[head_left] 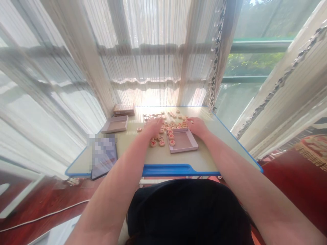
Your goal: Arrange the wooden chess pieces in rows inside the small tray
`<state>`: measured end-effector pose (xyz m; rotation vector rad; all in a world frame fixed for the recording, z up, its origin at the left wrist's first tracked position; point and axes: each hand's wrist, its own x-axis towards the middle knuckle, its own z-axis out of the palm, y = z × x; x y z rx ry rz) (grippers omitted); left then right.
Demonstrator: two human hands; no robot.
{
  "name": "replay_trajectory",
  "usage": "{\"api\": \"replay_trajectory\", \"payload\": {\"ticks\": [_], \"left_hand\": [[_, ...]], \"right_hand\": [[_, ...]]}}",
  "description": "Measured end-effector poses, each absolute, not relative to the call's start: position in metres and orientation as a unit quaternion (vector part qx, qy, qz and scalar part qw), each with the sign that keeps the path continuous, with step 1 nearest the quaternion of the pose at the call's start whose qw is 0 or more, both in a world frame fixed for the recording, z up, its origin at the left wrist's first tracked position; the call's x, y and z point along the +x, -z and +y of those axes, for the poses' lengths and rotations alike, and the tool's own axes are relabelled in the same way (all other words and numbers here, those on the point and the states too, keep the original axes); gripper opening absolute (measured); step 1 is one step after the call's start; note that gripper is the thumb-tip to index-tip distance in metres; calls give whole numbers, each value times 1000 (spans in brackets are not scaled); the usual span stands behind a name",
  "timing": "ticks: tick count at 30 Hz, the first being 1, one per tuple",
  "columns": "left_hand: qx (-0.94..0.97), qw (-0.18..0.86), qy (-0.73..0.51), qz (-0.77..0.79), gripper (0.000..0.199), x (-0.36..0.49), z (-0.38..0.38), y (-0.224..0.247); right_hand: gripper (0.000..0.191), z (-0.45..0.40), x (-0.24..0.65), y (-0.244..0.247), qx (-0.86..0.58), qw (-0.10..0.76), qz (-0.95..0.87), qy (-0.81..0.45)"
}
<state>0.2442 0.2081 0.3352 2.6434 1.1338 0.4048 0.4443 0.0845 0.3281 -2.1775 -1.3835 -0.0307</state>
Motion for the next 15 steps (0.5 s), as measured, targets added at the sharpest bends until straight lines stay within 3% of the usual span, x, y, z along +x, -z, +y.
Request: {"api": "replay_trajectory", "payload": {"ticks": [5,9,15], "left_hand": [[835,170,-211,479,57,240,207,-345],[762,123,-147,619,61,233,205,-351],[786,150,-73,595,70,238,208,-343]], "right_hand": [[33,84,446,-328,-812,282,-512,16],[35,87,453,-322,-801,308,-511,32],[35,87,456,-319,-805,300,-512,19]]}}
